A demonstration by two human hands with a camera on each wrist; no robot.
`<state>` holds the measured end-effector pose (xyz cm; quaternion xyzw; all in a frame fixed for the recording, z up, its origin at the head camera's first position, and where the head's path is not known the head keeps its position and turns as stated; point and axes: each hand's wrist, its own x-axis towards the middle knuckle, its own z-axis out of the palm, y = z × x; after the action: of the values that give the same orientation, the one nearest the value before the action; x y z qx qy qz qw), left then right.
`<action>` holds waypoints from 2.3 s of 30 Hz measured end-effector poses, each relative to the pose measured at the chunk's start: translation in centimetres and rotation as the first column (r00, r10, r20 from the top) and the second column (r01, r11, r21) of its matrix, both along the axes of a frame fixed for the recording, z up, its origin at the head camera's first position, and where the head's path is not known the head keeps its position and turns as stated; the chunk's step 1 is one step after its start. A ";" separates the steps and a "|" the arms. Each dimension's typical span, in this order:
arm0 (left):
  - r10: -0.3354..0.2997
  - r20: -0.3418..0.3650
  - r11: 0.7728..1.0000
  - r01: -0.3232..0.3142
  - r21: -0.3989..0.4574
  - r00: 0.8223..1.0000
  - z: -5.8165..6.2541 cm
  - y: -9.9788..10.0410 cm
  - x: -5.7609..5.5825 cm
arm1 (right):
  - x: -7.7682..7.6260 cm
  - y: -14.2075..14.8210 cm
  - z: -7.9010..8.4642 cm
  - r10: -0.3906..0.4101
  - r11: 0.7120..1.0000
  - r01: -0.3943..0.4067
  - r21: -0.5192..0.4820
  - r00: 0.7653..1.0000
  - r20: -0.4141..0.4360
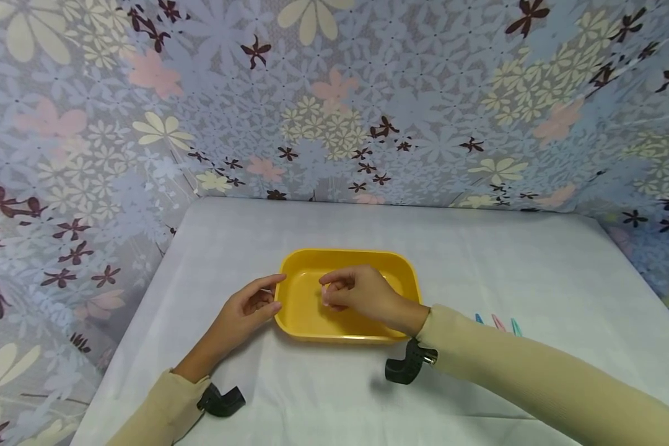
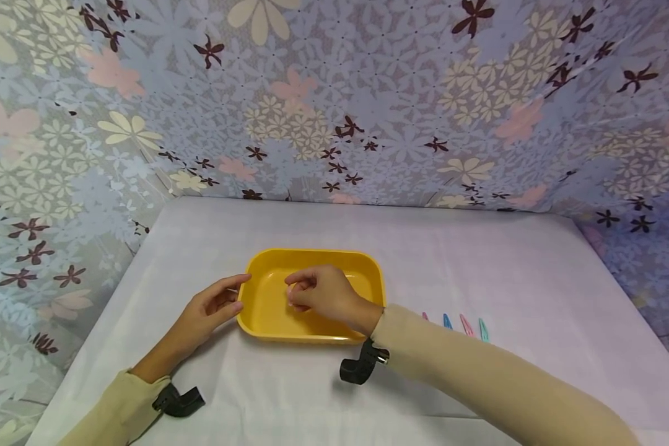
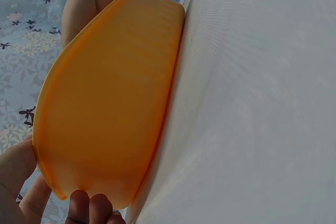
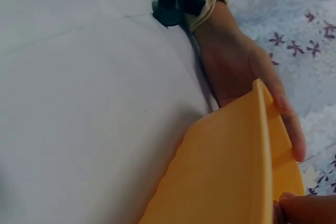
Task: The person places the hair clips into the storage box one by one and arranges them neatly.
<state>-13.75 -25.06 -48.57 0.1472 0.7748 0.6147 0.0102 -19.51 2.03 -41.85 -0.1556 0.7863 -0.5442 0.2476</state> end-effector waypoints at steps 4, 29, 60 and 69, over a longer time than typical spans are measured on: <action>0.006 0.006 1.000 -0.006 0.000 1.000 0.0 -0.1 0.1 | -0.4 -1.3 -0.4 0.009 1.000 -0.009 0.011 1.000 -0.002; -0.014 0.010 1.000 0.014 -0.004 1.000 0.2 0.1 0.0 | -1.8 -5.2 -2.6 0.149 0.972 -0.119 0.204 0.979 -0.136; -0.031 0.004 0.999 0.031 -0.013 1.000 0.1 0.2 -0.1 | -1.8 -4.4 -1.9 0.332 0.908 -0.205 0.366 0.885 -0.327; -0.005 -0.008 1.000 0.005 -0.021 1.000 0.1 0.0 0.0 | -1.9 1.1 3.6 0.207 0.972 -0.166 0.165 0.938 -0.279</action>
<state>-13.77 -25.06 -48.43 0.1515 0.7809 0.6060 0.0104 -21.39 3.13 -38.25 -0.2913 0.8320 -0.4329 0.1886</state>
